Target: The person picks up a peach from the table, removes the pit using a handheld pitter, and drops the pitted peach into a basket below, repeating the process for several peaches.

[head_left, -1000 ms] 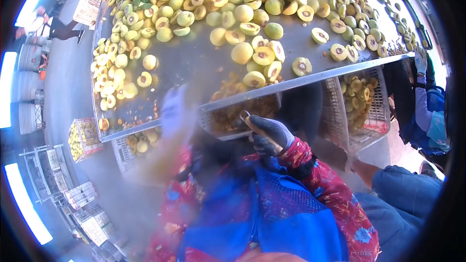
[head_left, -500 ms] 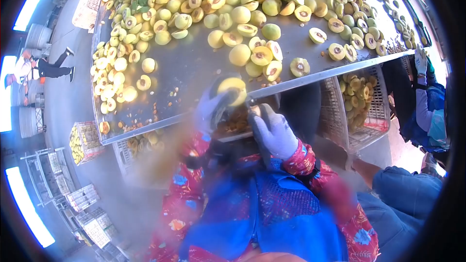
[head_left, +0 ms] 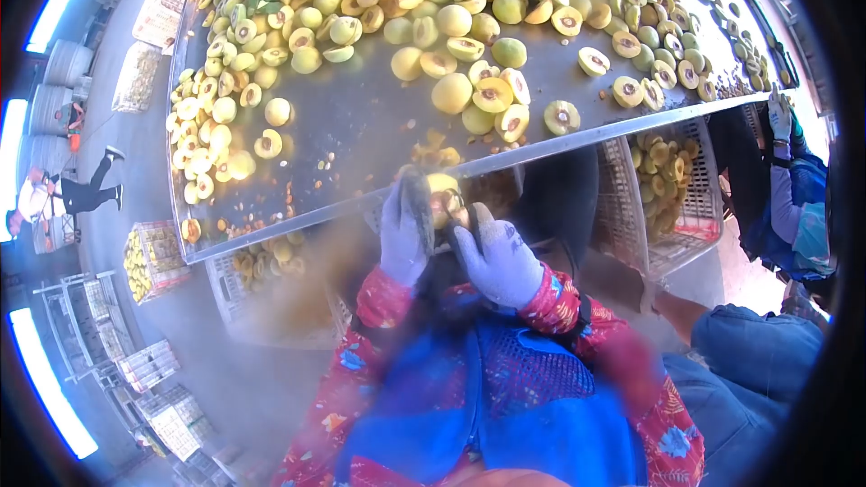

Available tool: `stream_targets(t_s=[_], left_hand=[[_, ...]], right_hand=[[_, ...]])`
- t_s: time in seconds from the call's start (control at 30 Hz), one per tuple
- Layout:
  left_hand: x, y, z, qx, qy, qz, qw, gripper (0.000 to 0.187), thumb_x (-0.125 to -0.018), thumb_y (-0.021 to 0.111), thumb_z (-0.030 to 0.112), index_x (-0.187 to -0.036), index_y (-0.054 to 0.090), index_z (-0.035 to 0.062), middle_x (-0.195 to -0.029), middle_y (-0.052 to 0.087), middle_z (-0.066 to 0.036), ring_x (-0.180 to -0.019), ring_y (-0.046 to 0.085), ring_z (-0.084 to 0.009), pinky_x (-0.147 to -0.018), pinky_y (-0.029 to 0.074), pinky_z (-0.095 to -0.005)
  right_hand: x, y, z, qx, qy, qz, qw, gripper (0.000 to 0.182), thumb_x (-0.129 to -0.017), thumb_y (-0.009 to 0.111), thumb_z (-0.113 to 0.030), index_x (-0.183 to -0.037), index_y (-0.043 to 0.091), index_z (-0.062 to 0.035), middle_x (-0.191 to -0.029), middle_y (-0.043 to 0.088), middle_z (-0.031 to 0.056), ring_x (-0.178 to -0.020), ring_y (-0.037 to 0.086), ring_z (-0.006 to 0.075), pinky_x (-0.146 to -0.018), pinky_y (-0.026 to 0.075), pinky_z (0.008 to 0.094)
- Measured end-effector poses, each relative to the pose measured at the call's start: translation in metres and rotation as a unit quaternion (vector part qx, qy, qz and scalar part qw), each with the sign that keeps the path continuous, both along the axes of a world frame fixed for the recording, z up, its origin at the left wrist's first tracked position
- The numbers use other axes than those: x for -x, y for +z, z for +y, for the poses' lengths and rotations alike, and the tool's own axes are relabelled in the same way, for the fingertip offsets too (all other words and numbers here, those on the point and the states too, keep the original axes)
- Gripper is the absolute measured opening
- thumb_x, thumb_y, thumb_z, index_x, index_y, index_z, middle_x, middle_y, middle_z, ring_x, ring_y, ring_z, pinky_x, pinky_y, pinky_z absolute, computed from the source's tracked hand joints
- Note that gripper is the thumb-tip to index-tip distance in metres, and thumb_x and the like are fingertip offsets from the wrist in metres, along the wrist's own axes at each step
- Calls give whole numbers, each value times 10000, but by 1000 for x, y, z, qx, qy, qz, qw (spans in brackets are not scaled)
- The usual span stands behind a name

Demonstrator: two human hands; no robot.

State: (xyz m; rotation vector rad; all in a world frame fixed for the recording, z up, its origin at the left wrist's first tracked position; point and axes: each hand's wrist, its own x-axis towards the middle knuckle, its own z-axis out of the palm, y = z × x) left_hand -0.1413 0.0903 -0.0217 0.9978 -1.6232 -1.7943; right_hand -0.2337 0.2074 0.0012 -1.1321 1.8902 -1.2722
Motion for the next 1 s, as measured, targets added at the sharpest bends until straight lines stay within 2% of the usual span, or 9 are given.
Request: stream_targets(t_s=[0.27, 0.43, 0.5, 0.57, 0.63, 0.7, 0.9, 0.93, 1.0], left_hand=[[7, 1, 12, 262, 27, -167, 950, 267, -1000, 462, 196, -1152, 532, -13, -811, 629, -156, -709, 618, -243, -657, 492, -354], [8, -18, 14, 140, 49, -128, 981, 280, -999, 447, 185, -1165, 536, -22, -751, 644, -142, -659, 622, -277, -639, 494, -364], [4, -22, 14, 89, 36, -94, 991, 273, -999, 459, 186, -1150, 556, -19, -819, 645, -127, -731, 621, -248, -678, 501, -350], [2, -27, 9, 99, 6, -23, 995, 262, -1004, 480, 197, -1120, 595, -8, -936, 636, -100, -868, 612, -191, -752, 514, -320], [-4, -60, 7, 433, 39, -17, 900, 246, -997, 488, 181, -1114, 595, -7, -937, 642, -94, -859, 622, -194, -766, 517, -319], [0, -48, 7, 441, 10, 7, 897, 250, -995, 481, 183, -1107, 594, -10, -940, 646, -100, -857, 630, -205, -773, 519, -325], [-17, 0, 7, 10, 143, -138, 980, 427, -995, 421, 339, -1095, 591, -39, -906, 644, -153, -831, 633, -280, -764, 508, -374], [-50, -28, -13, 247, 130, -135, 951, 391, -986, 452, 313, -1084, 604, -33, -889, 642, -170, -815, 630, -319, -768, 510, -375], [-80, 15, -32, 300, 158, -394, 854, 422, -948, 522, 325, -1227, 524, 8, -1123, 571, -216, -1048, 549, -384, -889, 453, -446]], right_hand=[[8, -5, -3, -82, 26, -221, 972, 213, -978, 498, -198, -935, 546, 6, -654, 567, 177, -606, 588, 330, -569, 463, 409], [9, -33, 2, 1, 83, -176, 981, 232, -978, 518, -236, -928, 552, -12, -647, 566, 152, -601, 589, 253, -563, 464, 374], [16, -32, 7, 8, 122, -423, 898, 243, -982, 518, -261, -929, 565, -29, -648, 576, 121, -586, 585, 212, -540, 464, 342], [29, -18, 8, -31, 119, -822, 556, 257, -989, 510, -289, -945, 579, -46, -645, 583, 84, -547, 574, 171, -495, 456, 304], [24, 2, 3, -99, 0, -833, 544, 353, -1003, 440, -372, -992, 569, -43, -575, 509, 38, -434, 480, 136, -427, 392, 270], [19, -21, 8, -29, 112, -910, 398, 425, -1020, 365, -410, -984, 543, -26, -539, 488, 20, -370, 441, 122, -394, 359, 252], [28, -30, 9, 71, 188, -901, 385, 380, -1014, 411, -384, -987, 572, -41, -535, 479, 11, -325, 400, 107, -365, 331, 236], [33, -31, 10, 60, 154, -898, 408, 405, -1017, 390, -393, -983, 555, -25, -532, 476, 14, -332, 414, 108, -357, 335, 235], [38, -36, 15, 39, 86, -889, 448, 456, -1025, 348, -412, -975, 522, 6, -527, 471, 19, -346, 444, 110, -341, 343, 232]])
